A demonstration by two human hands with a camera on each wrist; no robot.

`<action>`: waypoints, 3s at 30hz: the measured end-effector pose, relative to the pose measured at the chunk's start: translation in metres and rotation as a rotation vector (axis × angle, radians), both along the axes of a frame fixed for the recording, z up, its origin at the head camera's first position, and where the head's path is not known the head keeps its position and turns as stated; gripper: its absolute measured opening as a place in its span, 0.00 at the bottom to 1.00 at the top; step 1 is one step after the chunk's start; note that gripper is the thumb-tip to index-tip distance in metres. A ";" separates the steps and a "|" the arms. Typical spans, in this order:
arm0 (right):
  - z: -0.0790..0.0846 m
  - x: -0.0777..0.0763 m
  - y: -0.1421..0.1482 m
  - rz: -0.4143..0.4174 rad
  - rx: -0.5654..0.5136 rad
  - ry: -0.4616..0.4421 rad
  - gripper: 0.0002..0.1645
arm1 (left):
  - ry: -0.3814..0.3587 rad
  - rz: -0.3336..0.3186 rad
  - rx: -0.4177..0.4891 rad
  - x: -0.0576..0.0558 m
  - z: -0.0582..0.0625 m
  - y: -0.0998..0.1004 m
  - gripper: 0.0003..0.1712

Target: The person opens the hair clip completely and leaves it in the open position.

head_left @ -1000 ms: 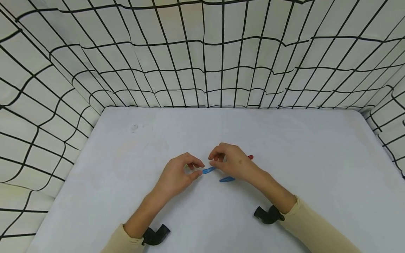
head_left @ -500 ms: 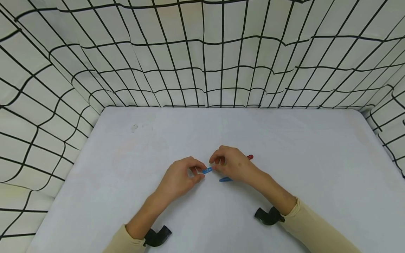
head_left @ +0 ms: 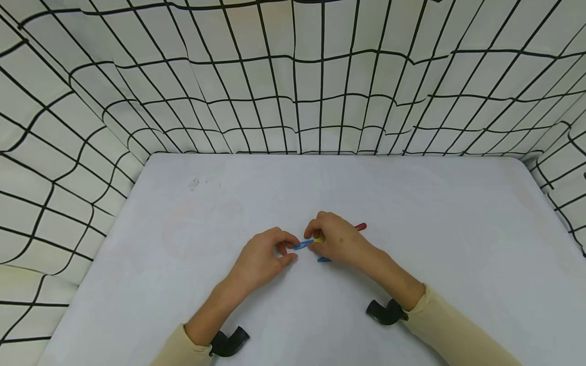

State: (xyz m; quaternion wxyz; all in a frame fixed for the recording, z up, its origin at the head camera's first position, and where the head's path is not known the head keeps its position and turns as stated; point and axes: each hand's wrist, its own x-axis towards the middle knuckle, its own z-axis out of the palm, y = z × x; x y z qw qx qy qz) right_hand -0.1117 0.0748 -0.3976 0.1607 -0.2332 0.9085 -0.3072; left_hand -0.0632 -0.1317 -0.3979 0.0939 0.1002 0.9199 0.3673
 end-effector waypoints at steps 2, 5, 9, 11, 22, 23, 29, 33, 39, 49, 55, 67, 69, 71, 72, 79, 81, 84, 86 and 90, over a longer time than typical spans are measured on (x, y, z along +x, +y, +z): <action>0.000 0.000 -0.001 0.000 0.010 0.007 0.08 | 0.005 0.001 -0.003 -0.001 0.000 0.000 0.13; 0.001 0.000 -0.002 -0.011 0.026 -0.004 0.06 | 0.012 0.004 -0.010 -0.002 0.000 0.001 0.15; 0.003 0.000 -0.004 -0.020 0.036 -0.012 0.05 | 0.023 0.000 -0.023 -0.001 0.000 0.003 0.16; 0.003 0.000 -0.004 -0.014 0.032 -0.007 0.05 | 0.015 0.002 -0.023 -0.001 0.000 0.003 0.15; 0.003 0.002 -0.004 -0.020 0.002 -0.021 0.04 | 0.007 0.027 -0.034 0.000 -0.001 0.006 0.11; 0.004 0.003 -0.003 -0.024 -0.003 -0.022 0.04 | 0.009 0.028 -0.034 0.000 -0.001 0.006 0.11; 0.005 0.004 -0.002 -0.040 -0.043 -0.001 0.04 | 0.046 0.037 -0.016 0.000 -0.001 0.006 0.09; 0.005 0.004 -0.002 -0.028 -0.087 0.010 0.04 | 0.074 0.067 0.016 0.000 0.000 0.004 0.08; 0.006 0.004 -0.001 -0.002 -0.142 -0.008 0.04 | 0.102 0.093 0.055 -0.002 0.001 0.001 0.08; 0.006 0.002 0.004 0.025 -0.207 -0.023 0.08 | 0.093 0.128 0.090 -0.003 0.003 -0.001 0.08; 0.006 0.002 0.005 0.010 -0.249 -0.035 0.09 | 0.099 0.145 0.094 -0.003 0.003 -0.001 0.08; 0.006 -0.002 0.010 0.018 -0.268 -0.082 0.08 | 0.117 0.133 0.100 -0.004 0.004 -0.003 0.07; 0.005 -0.004 0.011 0.034 -0.276 -0.099 0.08 | 0.109 0.133 0.116 -0.004 0.003 -0.003 0.07; 0.004 -0.006 0.013 0.055 -0.293 -0.119 0.09 | 0.101 0.132 0.140 -0.005 0.003 -0.004 0.06; 0.004 -0.007 0.015 0.062 -0.305 -0.133 0.09 | 0.096 0.132 0.153 -0.005 0.003 -0.004 0.06; 0.001 -0.011 0.020 0.090 -0.367 -0.201 0.09 | 0.058 0.133 0.206 -0.006 0.004 -0.005 0.05; 0.001 -0.011 0.020 0.099 -0.384 -0.205 0.09 | 0.049 0.129 0.213 -0.006 0.004 -0.006 0.05; 0.000 -0.012 0.021 0.104 -0.407 -0.222 0.09 | 0.038 0.121 0.230 -0.007 0.005 -0.007 0.05; 0.000 -0.012 0.022 0.105 -0.419 -0.236 0.10 | 0.030 0.111 0.245 -0.007 0.005 -0.007 0.05; 0.001 -0.011 0.023 0.101 -0.430 -0.260 0.10 | 0.014 0.090 0.276 -0.008 0.006 -0.008 0.05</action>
